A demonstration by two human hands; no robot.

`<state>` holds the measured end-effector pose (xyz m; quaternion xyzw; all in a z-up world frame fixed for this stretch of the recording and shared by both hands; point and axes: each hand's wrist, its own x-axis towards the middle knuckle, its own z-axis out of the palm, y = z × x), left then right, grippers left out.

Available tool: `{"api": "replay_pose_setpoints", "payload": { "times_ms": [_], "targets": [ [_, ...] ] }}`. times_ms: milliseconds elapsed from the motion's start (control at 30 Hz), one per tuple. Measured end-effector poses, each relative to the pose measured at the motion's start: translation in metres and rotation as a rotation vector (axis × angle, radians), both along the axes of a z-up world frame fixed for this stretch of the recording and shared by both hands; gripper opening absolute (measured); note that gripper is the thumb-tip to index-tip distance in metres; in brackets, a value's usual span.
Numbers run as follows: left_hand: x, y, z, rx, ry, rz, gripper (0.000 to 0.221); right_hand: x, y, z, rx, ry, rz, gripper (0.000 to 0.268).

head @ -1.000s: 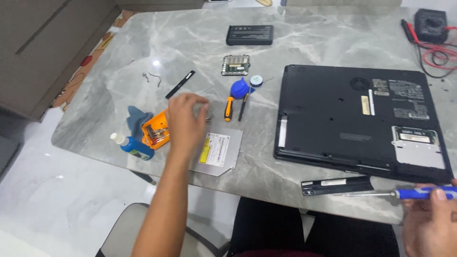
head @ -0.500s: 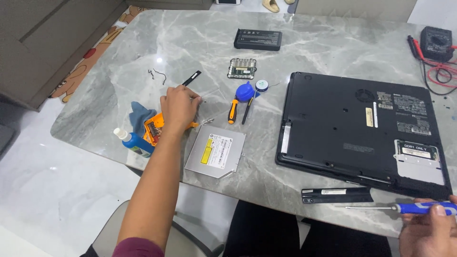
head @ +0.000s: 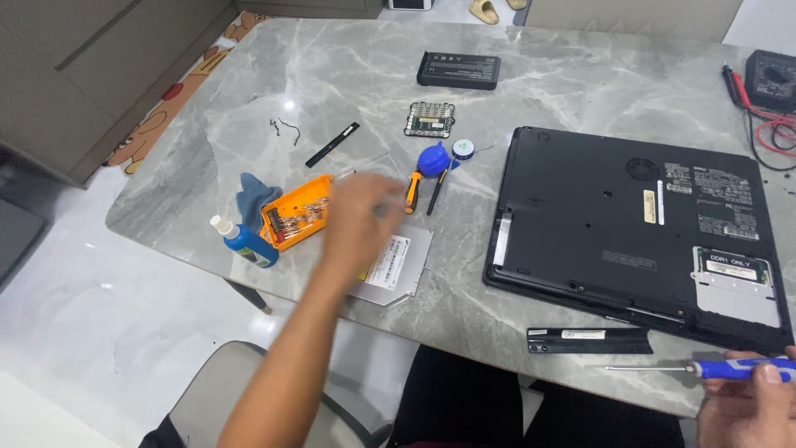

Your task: Removing the battery, unscrewing the back panel, and extracting RAM modules from a laptop.

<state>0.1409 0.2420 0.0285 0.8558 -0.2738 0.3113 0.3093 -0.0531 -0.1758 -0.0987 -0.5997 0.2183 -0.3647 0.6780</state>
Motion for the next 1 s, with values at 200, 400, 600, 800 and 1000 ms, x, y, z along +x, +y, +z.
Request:
{"api": "replay_pose_setpoints", "payload": {
  "times_ms": [200, 400, 600, 800, 1000],
  "targets": [
    [-0.087, -0.067, 0.005, 0.237, 0.346, -0.307, 0.028, 0.006, -0.005, -0.006, 0.069, -0.112, -0.043, 0.047],
    [-0.125, -0.115, -0.025, 0.191, 0.275, -0.355, 0.037, -0.003, 0.013, 0.024, 0.074, -0.131, 0.01, 0.038],
    [-0.127, -0.13, -0.04, 0.208, 0.263, -0.331, 0.023, -0.012, 0.025, 0.055, 0.214, -0.114, 0.052, 0.031],
    [-0.132, -0.132, -0.039, -0.063, 0.362, -0.289, 0.02, -0.012, 0.024, 0.065, 0.329, -0.186, 0.033, 0.027],
    [-0.128, -0.145, -0.033, -0.639, 0.901, -0.172, 0.014, -0.016, 0.023, 0.093, 0.49, -0.182, 0.098, 0.03]
  ]
}}
